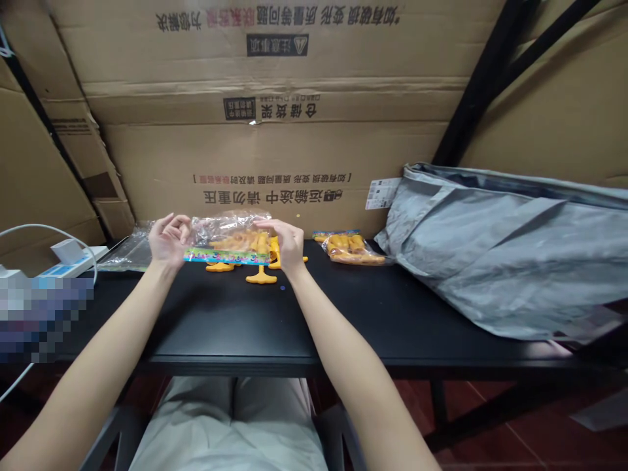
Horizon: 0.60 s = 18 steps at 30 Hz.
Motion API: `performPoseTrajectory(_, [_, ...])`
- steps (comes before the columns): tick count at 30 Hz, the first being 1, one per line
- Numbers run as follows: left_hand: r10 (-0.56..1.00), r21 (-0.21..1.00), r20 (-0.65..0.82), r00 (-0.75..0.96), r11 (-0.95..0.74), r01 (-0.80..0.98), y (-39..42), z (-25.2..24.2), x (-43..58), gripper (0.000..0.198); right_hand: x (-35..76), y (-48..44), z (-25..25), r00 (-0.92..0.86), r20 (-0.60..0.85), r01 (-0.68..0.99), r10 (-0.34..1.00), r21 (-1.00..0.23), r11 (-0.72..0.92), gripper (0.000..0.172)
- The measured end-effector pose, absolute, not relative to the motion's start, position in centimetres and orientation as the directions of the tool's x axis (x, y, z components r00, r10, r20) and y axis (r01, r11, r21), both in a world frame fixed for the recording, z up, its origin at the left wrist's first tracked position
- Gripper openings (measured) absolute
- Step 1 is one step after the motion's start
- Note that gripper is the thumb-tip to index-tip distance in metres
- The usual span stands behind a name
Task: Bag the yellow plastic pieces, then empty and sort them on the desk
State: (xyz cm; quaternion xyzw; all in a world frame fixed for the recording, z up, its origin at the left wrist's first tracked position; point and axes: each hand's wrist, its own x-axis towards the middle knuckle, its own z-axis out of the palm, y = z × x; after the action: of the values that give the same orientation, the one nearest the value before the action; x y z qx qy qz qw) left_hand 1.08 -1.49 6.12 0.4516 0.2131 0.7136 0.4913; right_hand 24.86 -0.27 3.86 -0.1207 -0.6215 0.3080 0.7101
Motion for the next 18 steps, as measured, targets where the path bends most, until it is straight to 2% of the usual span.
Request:
performPoseTrajectory(3, [0.870,0.714,0.458,-0.181,-0.482,-0.509,-1.7,6.5,1.6,0.031,24.4,-1.1,4.3,0.113,0.808,-0.234,0.579,-0.544,0.805,0.028])
performPoseTrajectory(6, [0.878,0.750,0.428,-0.215,-0.478,-0.457,-1.6,6.3,1.9,0.031,24.1,-1.5,4.4,0.170,0.774,-0.195,0.610,-0.580,0.791,0.031])
performPoseTrajectory(10, [0.961,0.890,0.277,-0.017,-0.263,-0.373,-1.2,4.9,1.9,0.036,23.9,-1.5,4.1,0.250,0.708,-0.190,0.661,-0.633,0.750,0.037])
performPoseTrajectory(13, [0.979,0.943,0.152,0.134,-0.103,-0.317,-1.3,4.2,2.1,0.038,23.7,-1.7,4.1,0.273,0.700,-0.214,0.660,-0.624,0.751,0.039])
performPoseTrajectory(15, [0.977,0.937,0.176,0.116,-0.131,-0.324,-1.6,4.1,2.4,0.033,23.7,-1.9,4.2,0.264,0.721,-0.234,0.640,-0.596,0.768,0.038])
performPoseTrajectory(18, [0.943,0.886,0.331,0.028,-0.301,-0.353,-2.3,4.5,2.9,0.023,23.8,-2.2,4.5,0.257,0.739,-0.243,0.623,-0.575,0.781,0.039])
